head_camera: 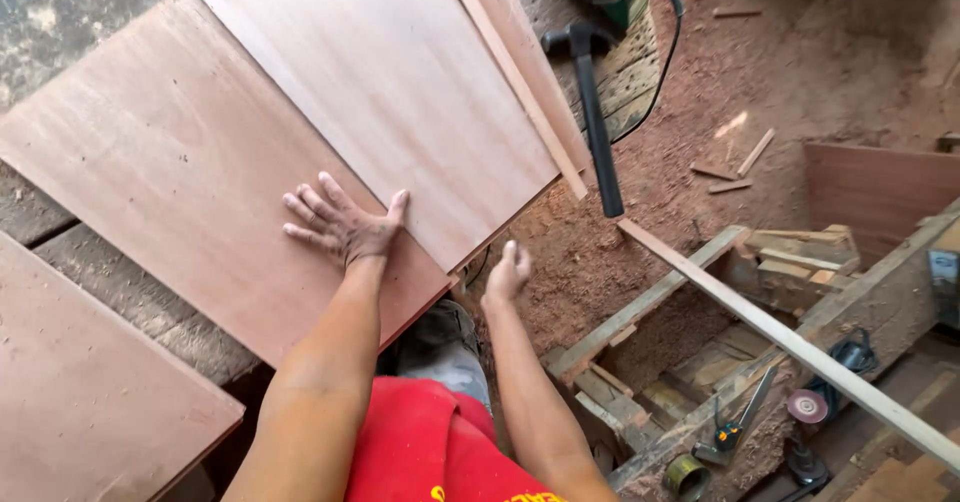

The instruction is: The person aligns two wooden planks on a workbench and uses a hammer to tap them together. They then use a square ruler to measure the alignment of the joined planks.

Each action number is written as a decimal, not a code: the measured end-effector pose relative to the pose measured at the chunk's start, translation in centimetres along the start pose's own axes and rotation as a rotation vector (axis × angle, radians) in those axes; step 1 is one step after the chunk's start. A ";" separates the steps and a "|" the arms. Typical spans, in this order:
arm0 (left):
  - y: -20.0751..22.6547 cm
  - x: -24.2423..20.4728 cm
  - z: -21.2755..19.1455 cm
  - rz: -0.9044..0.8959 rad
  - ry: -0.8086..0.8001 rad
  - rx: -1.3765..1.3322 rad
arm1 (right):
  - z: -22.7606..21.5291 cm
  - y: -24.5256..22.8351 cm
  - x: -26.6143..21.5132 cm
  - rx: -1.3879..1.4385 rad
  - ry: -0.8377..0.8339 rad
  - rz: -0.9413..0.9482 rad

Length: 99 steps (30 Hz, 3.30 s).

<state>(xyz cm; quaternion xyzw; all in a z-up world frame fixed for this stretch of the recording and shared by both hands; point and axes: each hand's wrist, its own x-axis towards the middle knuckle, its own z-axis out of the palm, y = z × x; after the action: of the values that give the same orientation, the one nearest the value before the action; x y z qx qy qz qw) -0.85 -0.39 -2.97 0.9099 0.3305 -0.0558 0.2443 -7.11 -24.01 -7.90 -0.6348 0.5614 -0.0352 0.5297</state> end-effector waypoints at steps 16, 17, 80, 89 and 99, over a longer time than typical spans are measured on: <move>0.0 0.4 1.4 -0.030 0.092 -0.013 | 4.0 -19.5 13.1 -1.114 -0.007 -1.472; -0.2 0.2 1.4 -0.020 0.086 0.002 | 4.3 -19.5 14.3 -1.252 -0.025 -1.438; 0.7 1.0 -0.9 -0.128 -0.050 0.064 | 13.2 -36.1 5.3 -0.769 -1.125 -0.538; 0.9 0.4 -1.3 -0.138 -0.048 0.027 | 14.1 -36.8 5.6 -0.802 -1.092 -0.588; -0.3 16.3 -3.5 -0.197 0.448 -0.181 | 22.4 -40.3 3.9 -0.687 -1.074 -0.558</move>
<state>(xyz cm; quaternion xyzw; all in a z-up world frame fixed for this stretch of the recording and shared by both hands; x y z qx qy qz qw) 11.38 10.91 -4.32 0.8373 0.4673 0.1535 0.2388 35.89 -20.51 8.89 -0.8167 0.0169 0.3285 0.4742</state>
